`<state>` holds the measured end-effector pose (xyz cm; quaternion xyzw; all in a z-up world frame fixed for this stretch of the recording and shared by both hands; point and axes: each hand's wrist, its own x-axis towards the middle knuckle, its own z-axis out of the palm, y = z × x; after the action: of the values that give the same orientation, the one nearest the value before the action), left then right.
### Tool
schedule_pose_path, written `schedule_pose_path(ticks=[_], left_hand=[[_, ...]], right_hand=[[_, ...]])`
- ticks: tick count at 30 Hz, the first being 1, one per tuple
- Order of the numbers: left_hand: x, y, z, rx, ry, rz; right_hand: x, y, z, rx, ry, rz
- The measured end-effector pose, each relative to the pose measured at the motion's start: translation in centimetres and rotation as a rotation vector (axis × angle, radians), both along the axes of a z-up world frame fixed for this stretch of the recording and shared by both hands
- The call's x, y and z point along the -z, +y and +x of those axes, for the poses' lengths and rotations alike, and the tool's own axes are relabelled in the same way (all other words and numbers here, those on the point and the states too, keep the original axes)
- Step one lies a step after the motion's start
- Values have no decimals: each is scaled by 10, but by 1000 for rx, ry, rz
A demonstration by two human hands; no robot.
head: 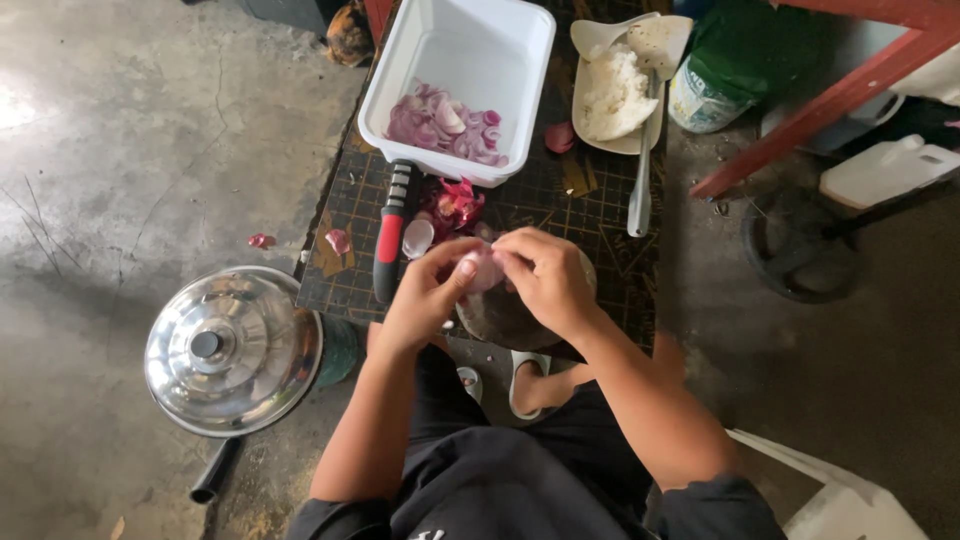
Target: The person peels the outer layers of red onions and slices them into thin pieces on a wooden cutting board using a red-handled knife. The sliced onions are then transferred into a white plastic container.
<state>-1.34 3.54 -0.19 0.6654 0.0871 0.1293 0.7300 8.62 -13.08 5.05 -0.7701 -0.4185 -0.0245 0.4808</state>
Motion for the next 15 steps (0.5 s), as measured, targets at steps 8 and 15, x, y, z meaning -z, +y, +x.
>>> schedule_pose_path(ticks=[8,15], left_hand=[[8,10,-11,-131,-35,-176],[19,18,-16,-213,-104,-255]], right_hand=[[10,20,1,26,298,24],[15,31,-3,-10,232,-31]])
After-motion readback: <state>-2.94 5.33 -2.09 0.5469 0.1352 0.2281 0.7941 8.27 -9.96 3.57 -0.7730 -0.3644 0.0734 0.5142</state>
